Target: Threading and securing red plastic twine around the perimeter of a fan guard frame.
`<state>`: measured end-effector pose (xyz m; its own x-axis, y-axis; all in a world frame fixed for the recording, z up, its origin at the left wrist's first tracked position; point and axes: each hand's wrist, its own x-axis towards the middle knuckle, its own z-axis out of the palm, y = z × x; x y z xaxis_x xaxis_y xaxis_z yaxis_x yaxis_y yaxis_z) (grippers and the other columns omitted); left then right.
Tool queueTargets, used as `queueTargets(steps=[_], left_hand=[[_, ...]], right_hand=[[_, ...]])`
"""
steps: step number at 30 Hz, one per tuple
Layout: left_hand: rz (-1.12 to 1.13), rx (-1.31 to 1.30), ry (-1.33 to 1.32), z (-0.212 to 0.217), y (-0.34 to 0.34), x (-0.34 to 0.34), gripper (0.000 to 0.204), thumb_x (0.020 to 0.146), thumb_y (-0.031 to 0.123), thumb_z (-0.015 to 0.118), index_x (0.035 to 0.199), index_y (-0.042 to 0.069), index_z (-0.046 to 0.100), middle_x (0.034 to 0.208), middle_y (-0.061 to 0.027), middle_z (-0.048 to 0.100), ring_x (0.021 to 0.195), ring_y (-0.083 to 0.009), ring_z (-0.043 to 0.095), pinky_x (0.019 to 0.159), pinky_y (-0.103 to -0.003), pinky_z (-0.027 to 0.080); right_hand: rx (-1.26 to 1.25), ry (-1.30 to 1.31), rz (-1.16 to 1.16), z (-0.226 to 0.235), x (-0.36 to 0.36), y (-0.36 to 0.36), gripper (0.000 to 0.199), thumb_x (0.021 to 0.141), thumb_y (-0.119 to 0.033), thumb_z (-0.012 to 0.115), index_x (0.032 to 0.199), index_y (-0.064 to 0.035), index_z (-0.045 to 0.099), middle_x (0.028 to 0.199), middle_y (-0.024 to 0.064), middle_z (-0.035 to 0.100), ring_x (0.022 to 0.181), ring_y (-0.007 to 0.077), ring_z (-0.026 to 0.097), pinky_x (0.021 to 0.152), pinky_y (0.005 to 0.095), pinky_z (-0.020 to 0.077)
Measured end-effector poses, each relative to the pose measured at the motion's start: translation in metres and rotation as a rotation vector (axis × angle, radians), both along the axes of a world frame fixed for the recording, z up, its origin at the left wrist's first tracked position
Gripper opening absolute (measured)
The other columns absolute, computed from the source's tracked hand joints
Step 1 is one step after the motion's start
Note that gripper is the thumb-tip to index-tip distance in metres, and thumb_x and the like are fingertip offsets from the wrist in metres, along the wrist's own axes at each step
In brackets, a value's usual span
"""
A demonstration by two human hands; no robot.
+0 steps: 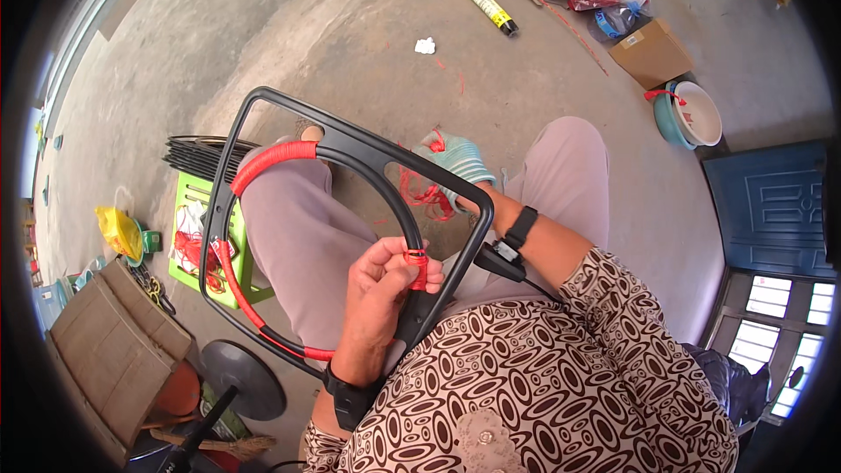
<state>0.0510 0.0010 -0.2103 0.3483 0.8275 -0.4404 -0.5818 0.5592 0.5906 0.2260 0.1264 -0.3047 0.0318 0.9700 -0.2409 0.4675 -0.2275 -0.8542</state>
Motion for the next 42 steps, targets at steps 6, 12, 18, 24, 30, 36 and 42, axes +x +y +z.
queueTargets(steps=[6,12,18,24,30,36,42], left_hand=[[0.049,-0.023,0.004,0.001,0.0,-0.002,0.022,0.085,0.003,0.042,0.103,-0.005,0.053,0.086,-0.0185,0.064,0.075,-0.0222,0.065,0.07,-0.032,0.055],[0.097,-0.102,0.0,0.004,0.003,0.004,0.023,0.084,0.003,0.043,0.104,-0.004,0.052,0.095,-0.0227,0.062,0.081,-0.0261,0.065,0.067,-0.035,0.058],[0.314,0.016,0.029,-0.007,-0.001,0.004,0.018,0.089,0.001,0.05,0.106,-0.004,0.053,0.1,-0.0152,0.063,0.08,-0.0148,0.063,0.075,-0.026,0.053],[0.397,0.159,0.328,-0.006,0.001,0.007,0.018,0.086,-0.002,0.059,0.103,-0.004,0.054,0.096,-0.0135,0.065,0.085,-0.0123,0.062,0.079,-0.023,0.05],[0.381,0.131,0.453,-0.005,0.008,0.008,0.016,0.083,-0.002,0.063,0.097,-0.004,0.056,0.092,-0.0116,0.065,0.083,-0.0119,0.062,0.075,-0.022,0.049],[0.392,0.083,0.456,-0.012,0.016,0.008,0.017,0.079,0.0,0.067,0.092,-0.004,0.057,0.085,-0.0094,0.065,0.073,-0.0097,0.06,0.067,-0.02,0.049],[0.381,0.092,0.437,-0.008,0.017,0.01,0.024,0.079,0.0,0.066,0.1,-0.005,0.054,0.092,-0.011,0.064,0.08,-0.0113,0.06,0.073,-0.022,0.048]], right_hand=[[-0.111,-0.136,-0.022,-0.015,0.009,0.007,0.029,0.08,-0.032,0.058,0.079,-0.0044,0.064,0.07,0.0155,0.063,0.058,0.0234,0.06,0.058,0.0346,0.0476],[-0.156,0.29,0.187,-0.038,0.025,-0.013,0.029,0.082,-0.032,0.056,0.082,-0.0044,0.064,0.073,0.0172,0.064,0.062,0.0269,0.062,0.058,0.0345,0.0478],[-0.002,-0.053,0.374,0.004,0.013,-0.023,0.031,0.084,-0.033,0.056,0.084,-0.0035,0.064,0.072,0.0168,0.064,0.061,0.0261,0.06,0.059,0.0343,0.0477],[-0.035,-0.221,0.349,0.026,0.01,-0.025,0.023,0.08,-0.025,0.064,0.085,-0.0033,0.063,0.078,0.0124,0.064,0.068,0.021,0.06,0.064,0.0325,0.0481],[-0.433,0.665,0.472,0.07,0.021,-0.043,0.029,0.071,-0.019,0.073,0.092,-0.0034,0.059,0.078,0.0021,0.061,0.069,0.0121,0.058,0.061,0.0266,0.048],[-0.493,0.565,0.539,0.093,-0.006,-0.051,0.025,0.075,-0.016,0.073,0.092,-0.0043,0.059,0.072,0.0006,0.06,0.061,0.0085,0.055,0.053,0.0235,0.0459],[-0.529,0.65,0.474,0.075,-0.004,-0.059,0.024,0.077,-0.021,0.072,0.092,-0.0064,0.06,0.068,-0.002,0.057,0.056,0.0055,0.05,0.048,0.0219,0.0413]])
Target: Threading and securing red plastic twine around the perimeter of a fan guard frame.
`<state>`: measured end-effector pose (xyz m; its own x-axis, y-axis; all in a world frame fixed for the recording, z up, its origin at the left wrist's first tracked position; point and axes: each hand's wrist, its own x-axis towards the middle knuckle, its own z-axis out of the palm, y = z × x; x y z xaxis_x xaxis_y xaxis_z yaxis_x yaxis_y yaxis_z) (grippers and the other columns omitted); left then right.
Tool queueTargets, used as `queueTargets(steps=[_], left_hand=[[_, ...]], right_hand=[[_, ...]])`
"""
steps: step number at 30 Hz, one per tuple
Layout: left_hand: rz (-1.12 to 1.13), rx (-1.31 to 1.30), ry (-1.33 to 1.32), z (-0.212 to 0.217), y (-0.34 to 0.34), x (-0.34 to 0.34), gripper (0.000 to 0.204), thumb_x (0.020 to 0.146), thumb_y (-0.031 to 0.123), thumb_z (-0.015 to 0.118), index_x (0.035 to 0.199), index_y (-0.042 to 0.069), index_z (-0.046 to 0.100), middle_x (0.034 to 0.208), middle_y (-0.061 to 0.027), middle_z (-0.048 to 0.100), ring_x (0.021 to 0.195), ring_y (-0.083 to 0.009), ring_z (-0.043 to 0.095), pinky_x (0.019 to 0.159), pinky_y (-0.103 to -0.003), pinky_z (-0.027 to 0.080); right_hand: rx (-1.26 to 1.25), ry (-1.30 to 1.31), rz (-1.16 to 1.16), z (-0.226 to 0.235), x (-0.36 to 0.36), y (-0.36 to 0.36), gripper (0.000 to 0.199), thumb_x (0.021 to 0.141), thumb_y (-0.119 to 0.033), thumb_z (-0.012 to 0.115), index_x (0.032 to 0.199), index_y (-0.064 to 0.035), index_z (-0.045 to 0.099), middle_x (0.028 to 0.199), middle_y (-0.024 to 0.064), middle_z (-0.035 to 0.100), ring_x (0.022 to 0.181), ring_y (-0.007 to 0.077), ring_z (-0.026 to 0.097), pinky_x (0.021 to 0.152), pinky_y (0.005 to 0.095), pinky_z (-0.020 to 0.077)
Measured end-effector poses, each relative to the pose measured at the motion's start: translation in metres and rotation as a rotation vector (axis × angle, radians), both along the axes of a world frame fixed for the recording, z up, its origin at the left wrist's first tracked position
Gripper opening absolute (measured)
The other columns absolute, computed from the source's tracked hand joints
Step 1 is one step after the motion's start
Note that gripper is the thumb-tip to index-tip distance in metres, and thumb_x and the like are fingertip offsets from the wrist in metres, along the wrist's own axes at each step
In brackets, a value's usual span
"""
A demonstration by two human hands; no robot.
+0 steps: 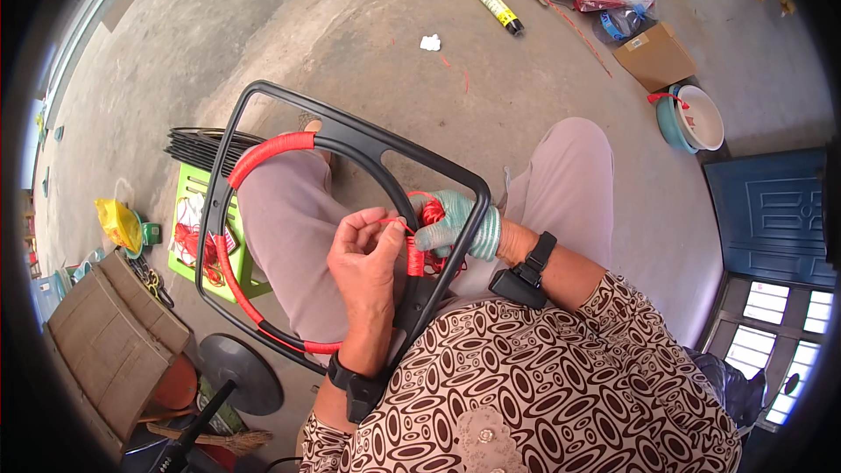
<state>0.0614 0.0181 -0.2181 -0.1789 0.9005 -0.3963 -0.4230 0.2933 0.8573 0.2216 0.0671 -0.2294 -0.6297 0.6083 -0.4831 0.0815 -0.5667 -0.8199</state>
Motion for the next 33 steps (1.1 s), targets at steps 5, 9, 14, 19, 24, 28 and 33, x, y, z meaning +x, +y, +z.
queueTargets(steps=[5,9,14,19,24,28,33], left_hand=[[-0.03,0.023,-0.084,-0.008,0.003,0.001,0.036,0.081,0.003,0.064,0.112,-0.005,0.048,0.11,-0.0149,0.057,0.096,-0.0158,0.056,0.083,-0.027,0.046],[-0.081,0.095,-0.003,-0.001,0.004,0.003,0.043,0.083,0.006,0.057,0.122,-0.004,0.043,0.118,-0.0138,0.053,0.103,-0.0157,0.053,0.088,-0.028,0.043],[-0.023,0.109,-0.072,0.0,0.006,-0.003,0.042,0.084,0.005,0.052,0.124,-0.002,0.042,0.124,-0.0118,0.05,0.108,-0.0164,0.051,0.092,-0.029,0.042],[0.004,0.068,-0.133,0.0,0.005,-0.005,0.04,0.085,0.006,0.048,0.124,-0.001,0.042,0.124,-0.0128,0.049,0.105,-0.016,0.053,0.085,-0.027,0.046],[-0.064,-0.034,-0.093,-0.002,-0.003,-0.009,0.025,0.088,0.013,0.052,0.109,-0.001,0.05,0.099,-0.0113,0.062,0.073,-0.0139,0.061,0.063,-0.024,0.05],[-0.201,-0.086,-0.145,-0.007,-0.008,-0.013,0.016,0.089,0.014,0.055,0.096,-0.001,0.056,0.08,-0.0086,0.064,0.061,-0.0134,0.061,0.057,-0.023,0.052],[-0.227,-0.158,-0.306,0.005,-0.01,-0.004,0.012,0.087,0.013,0.056,0.085,0.001,0.057,0.072,-0.0103,0.063,0.057,-0.0149,0.06,0.056,-0.025,0.051]], right_hand=[[-0.03,0.196,-0.07,-0.015,-0.001,0.001,0.025,0.077,-0.023,0.072,0.091,-0.0072,0.06,0.065,-0.0028,0.055,0.054,0.0055,0.048,0.047,0.0221,0.04],[0.02,0.029,0.004,0.0,-0.003,0.006,0.019,0.08,-0.023,0.069,0.09,-0.0073,0.061,0.064,-0.002,0.056,0.053,0.0063,0.048,0.046,0.0221,0.0399],[0.02,-0.061,-0.006,0.006,0.0,0.006,0.013,0.083,-0.019,0.064,0.086,-0.0064,0.064,0.066,0.0012,0.06,0.054,0.008,0.054,0.047,0.0234,0.044],[-0.07,-0.081,-0.081,0.002,0.011,0.002,0.015,0.083,-0.02,0.064,0.084,-0.0056,0.064,0.067,0.0021,0.062,0.058,0.0092,0.059,0.05,0.0229,0.047],[-0.271,0.043,-0.353,-0.011,0.003,-0.012,0.016,0.084,-0.023,0.063,0.078,-0.009,0.061,0.067,0.0008,0.061,0.057,0.0086,0.056,0.051,0.0212,0.0453],[-0.333,0.047,-0.349,-0.015,0.003,-0.023,0.017,0.084,-0.024,0.062,0.079,-0.0078,0.061,0.067,0.0011,0.061,0.058,0.0091,0.057,0.051,0.0212,0.0458],[-0.44,0.136,-0.378,-0.009,0.004,-0.032,0.022,0.088,-0.022,0.059,0.078,-0.0016,0.06,0.07,0.0079,0.063,0.062,0.0162,0.062,0.058,0.0255,0.0506]])
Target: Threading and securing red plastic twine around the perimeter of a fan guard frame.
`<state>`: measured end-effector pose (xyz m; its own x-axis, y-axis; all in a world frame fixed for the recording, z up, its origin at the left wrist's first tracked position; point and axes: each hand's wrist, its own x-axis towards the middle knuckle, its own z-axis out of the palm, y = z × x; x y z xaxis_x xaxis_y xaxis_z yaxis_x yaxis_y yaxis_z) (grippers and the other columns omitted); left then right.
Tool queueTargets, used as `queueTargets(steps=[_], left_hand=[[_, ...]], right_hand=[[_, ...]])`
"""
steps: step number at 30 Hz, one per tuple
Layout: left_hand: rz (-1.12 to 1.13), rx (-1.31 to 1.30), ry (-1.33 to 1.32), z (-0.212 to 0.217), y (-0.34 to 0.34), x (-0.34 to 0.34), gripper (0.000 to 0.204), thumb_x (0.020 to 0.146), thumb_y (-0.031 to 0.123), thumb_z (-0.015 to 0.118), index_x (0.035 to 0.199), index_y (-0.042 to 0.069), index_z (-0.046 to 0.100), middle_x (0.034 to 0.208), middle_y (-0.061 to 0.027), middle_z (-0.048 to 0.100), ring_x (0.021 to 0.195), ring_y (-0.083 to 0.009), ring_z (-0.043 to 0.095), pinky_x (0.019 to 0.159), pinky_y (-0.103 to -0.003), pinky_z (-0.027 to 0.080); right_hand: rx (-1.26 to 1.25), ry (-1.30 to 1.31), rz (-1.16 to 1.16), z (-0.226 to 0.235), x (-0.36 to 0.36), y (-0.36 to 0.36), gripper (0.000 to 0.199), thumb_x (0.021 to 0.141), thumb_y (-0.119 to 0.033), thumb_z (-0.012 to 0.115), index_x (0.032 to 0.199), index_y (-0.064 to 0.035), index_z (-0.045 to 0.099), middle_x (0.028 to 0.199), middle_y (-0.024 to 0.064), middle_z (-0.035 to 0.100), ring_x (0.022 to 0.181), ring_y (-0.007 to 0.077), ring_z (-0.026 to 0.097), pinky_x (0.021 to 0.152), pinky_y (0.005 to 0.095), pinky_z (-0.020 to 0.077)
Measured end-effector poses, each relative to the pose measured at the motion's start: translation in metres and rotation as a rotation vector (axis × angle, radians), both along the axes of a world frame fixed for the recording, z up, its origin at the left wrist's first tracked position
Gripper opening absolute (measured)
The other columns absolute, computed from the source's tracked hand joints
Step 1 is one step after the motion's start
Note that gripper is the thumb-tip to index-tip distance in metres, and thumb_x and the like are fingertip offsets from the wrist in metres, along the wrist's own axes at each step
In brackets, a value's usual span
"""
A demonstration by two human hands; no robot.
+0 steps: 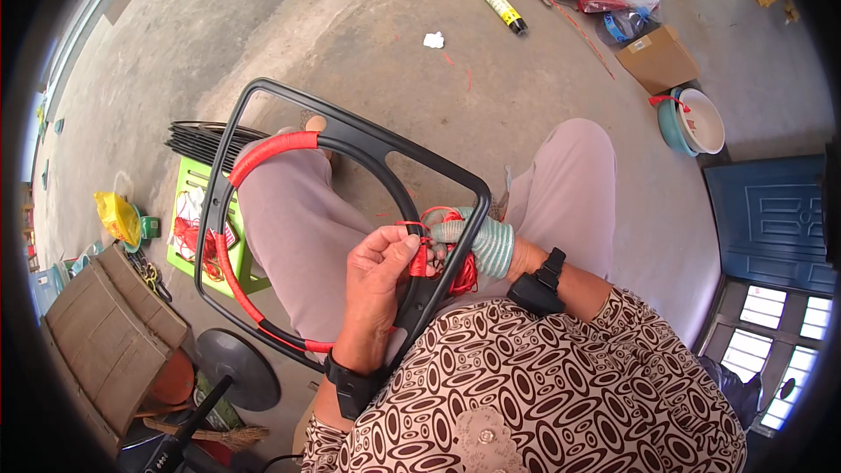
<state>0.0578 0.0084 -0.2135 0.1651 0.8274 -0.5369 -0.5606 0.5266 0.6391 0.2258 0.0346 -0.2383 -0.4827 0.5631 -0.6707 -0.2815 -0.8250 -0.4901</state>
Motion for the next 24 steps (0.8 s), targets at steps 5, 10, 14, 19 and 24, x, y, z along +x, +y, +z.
queueTargets(steps=[5,10,14,19,24], left_hand=[[-0.053,0.004,-0.079,-0.011,-0.001,-0.006,0.008,0.084,0.009,0.057,0.086,0.001,0.058,0.073,-0.0112,0.062,0.056,-0.0155,0.06,0.056,-0.026,0.051],[-0.032,0.043,-0.154,-0.001,0.001,-0.003,0.006,0.084,0.005,0.054,0.085,0.0,0.058,0.08,-0.0123,0.064,0.057,-0.012,0.058,0.055,-0.023,0.05],[-0.11,-0.015,-0.141,-0.005,0.0,-0.006,0.006,0.083,0.006,0.054,0.085,0.0,0.056,0.072,-0.0129,0.062,0.055,-0.0157,0.058,0.057,-0.025,0.05],[-0.012,-0.017,-0.127,-0.005,-0.008,-0.01,0.009,0.086,0.01,0.058,0.085,0.001,0.057,0.074,-0.0136,0.064,0.057,-0.0169,0.062,0.057,-0.027,0.053],[-0.063,0.047,-0.039,-0.011,-0.011,-0.013,0.009,0.085,0.009,0.062,0.085,0.002,0.057,0.074,-0.0136,0.065,0.06,-0.0181,0.065,0.058,-0.029,0.055]], right_hand=[[0.095,0.101,-0.001,0.004,0.0,-0.001,0.021,0.088,-0.018,0.059,0.077,-0.0002,0.059,0.072,0.0111,0.064,0.065,0.0191,0.063,0.06,0.0277,0.0518],[0.065,0.057,-0.05,-0.001,0.001,0.003,0.02,0.087,-0.017,0.059,0.076,0.0,0.058,0.072,0.0115,0.063,0.064,0.021,0.063,0.06,0.0296,0.0524],[0.042,0.069,-0.018,0.019,-0.003,0.002,0.018,0.086,-0.017,0.06,0.078,-0.0012,0.058,0.072,0.0092,0.062,0.062,0.0188,0.062,0.06,0.0275,0.0523],[0.058,0.016,-0.07,0.004,0.003,-0.002,0.015,0.086,-0.019,0.06,0.09,-0.0044,0.057,0.073,0.0072,0.062,0.063,0.0157,0.061,0.061,0.0267,0.0521],[0.153,-0.057,0.009,0.001,0.01,-0.001,0.022,0.084,-0.021,0.063,0.097,-0.0047,0.058,0.073,0.0055,0.061,0.065,0.0133,0.06,0.06,0.0261,0.0512]])
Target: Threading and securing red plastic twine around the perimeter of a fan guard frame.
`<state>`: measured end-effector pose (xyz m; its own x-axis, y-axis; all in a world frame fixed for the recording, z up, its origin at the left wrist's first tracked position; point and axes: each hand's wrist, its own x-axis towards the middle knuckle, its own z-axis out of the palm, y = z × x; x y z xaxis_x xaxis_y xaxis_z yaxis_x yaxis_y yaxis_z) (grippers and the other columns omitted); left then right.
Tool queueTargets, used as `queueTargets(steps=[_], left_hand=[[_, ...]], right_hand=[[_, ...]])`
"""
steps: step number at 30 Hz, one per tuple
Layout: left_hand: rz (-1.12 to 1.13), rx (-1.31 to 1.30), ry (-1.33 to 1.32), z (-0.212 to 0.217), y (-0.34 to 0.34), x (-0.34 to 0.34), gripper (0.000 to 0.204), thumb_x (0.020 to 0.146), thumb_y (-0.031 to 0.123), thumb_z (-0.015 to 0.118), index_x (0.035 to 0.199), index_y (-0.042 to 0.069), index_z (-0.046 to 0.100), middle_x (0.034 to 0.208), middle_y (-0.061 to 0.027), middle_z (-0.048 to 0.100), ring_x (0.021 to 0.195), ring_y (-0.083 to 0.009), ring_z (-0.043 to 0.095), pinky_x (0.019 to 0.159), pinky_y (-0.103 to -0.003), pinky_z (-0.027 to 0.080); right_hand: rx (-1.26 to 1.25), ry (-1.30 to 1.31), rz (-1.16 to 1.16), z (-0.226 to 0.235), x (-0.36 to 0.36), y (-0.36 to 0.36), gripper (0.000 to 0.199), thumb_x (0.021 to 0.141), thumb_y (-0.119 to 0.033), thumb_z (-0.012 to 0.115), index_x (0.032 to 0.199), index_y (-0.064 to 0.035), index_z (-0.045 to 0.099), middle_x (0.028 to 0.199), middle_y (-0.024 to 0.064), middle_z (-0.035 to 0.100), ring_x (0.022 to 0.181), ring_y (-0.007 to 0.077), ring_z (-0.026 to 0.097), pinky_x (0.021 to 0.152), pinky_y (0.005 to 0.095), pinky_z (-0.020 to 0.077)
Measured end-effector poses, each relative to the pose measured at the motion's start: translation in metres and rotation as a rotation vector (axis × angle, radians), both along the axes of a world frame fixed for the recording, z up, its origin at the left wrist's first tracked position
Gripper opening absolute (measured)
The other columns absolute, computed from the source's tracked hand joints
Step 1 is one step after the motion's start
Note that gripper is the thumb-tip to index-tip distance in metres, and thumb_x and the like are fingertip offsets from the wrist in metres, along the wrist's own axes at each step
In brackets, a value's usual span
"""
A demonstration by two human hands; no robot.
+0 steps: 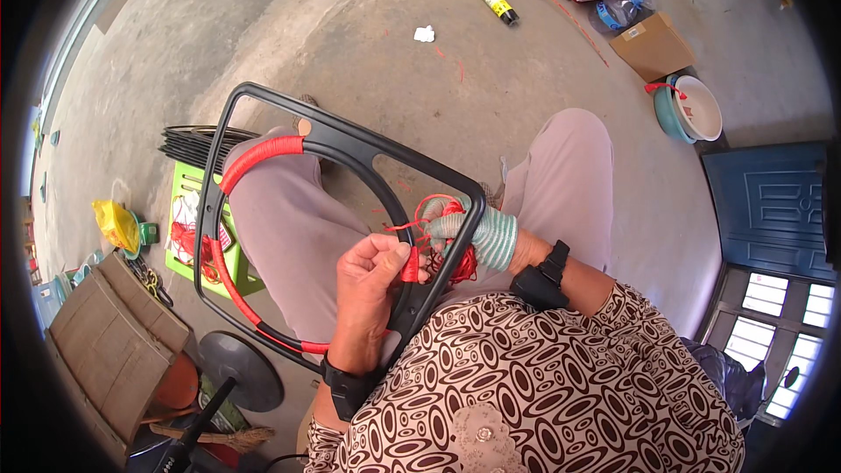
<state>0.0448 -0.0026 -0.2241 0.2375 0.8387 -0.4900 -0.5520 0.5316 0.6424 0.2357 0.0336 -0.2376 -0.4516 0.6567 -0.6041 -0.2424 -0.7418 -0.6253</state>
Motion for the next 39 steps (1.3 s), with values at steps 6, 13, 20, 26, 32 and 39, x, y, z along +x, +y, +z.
queueTargets(steps=[6,13,20,26,32,39], left_hand=[[-0.041,-0.002,-0.054,0.006,0.0,-0.007,0.015,0.087,0.015,0.062,0.09,0.001,0.058,0.078,-0.0111,0.065,0.063,-0.0143,0.063,0.062,-0.026,0.052],[-0.121,0.012,-0.194,0.007,0.005,-0.007,0.02,0.09,0.021,0.059,0.096,0.001,0.059,0.081,-0.0078,0.064,0.066,-0.0102,0.059,0.064,-0.021,0.048],[-0.12,0.039,-0.16,0.004,0.006,-0.01,0.019,0.091,0.018,0.057,0.095,0.0,0.058,0.081,-0.0083,0.064,0.067,-0.0113,0.059,0.064,-0.022,0.048],[-0.019,0.027,-0.155,0.001,0.005,-0.016,0.016,0.089,0.016,0.058,0.093,0.0,0.058,0.076,-0.01,0.062,0.065,-0.015,0.059,0.062,-0.026,0.05],[-0.053,0.004,-0.134,0.006,0.007,-0.011,0.017,0.089,0.016,0.058,0.093,0.0,0.058,0.077,-0.0107,0.063,0.065,-0.0154,0.06,0.062,-0.026,0.05],[-0.22,-0.007,-0.173,0.007,0.005,-0.011,0.015,0.091,0.016,0.056,0.092,0.001,0.058,0.08,-0.0112,0.066,0.068,-0.0151,0.063,0.067,-0.026,0.052]], right_hand=[[0.151,-0.393,0.117,0.034,0.037,0.016,0.03,0.084,-0.027,0.063,0.104,-0.0046,0.061,0.072,0.0025,0.058,0.064,0.0085,0.056,0.056,0.0246,0.0482],[0.395,-1.01,-0.531,0.061,0.21,0.001,0.039,0.085,-0.041,0.058,0.101,-0.0058,0.063,0.073,-0.0002,0.051,0.057,0.0092,0.049,0.052,0.024,0.0463],[0.636,-2.144,-0.167,0.04,0.378,-0.039,0.035,0.083,-0.037,0.059,0.105,-0.0101,0.064,0.086,0.0133,0.067,0.075,0.0276,0.065,0.069,0.0374,0.0507],[0.32,-2.379,0.145,0.05,0.426,-0.081,0.031,0.083,-0.035,0.058,0.099,-0.009,0.066,0.093,0.0146,0.067,0.084,0.0323,0.064,0.075,0.04,0.0496],[0.342,-1.661,-0.356,0.065,0.343,-0.04,0.031,0.08,-0.031,0.062,0.1,-0.0082,0.066,0.066,0.0064,0.058,0.057,0.0142,0.057,0.052,0.0291,0.0483],[0.292,-0.722,0.38,0.087,0.04,0.009,0.04,0.085,-0.032,0.061,0.115,-0.006,0.059,0.077,0.0034,0.061,0.059,0.0122,0.059,0.05,0.0257,0.0492]])
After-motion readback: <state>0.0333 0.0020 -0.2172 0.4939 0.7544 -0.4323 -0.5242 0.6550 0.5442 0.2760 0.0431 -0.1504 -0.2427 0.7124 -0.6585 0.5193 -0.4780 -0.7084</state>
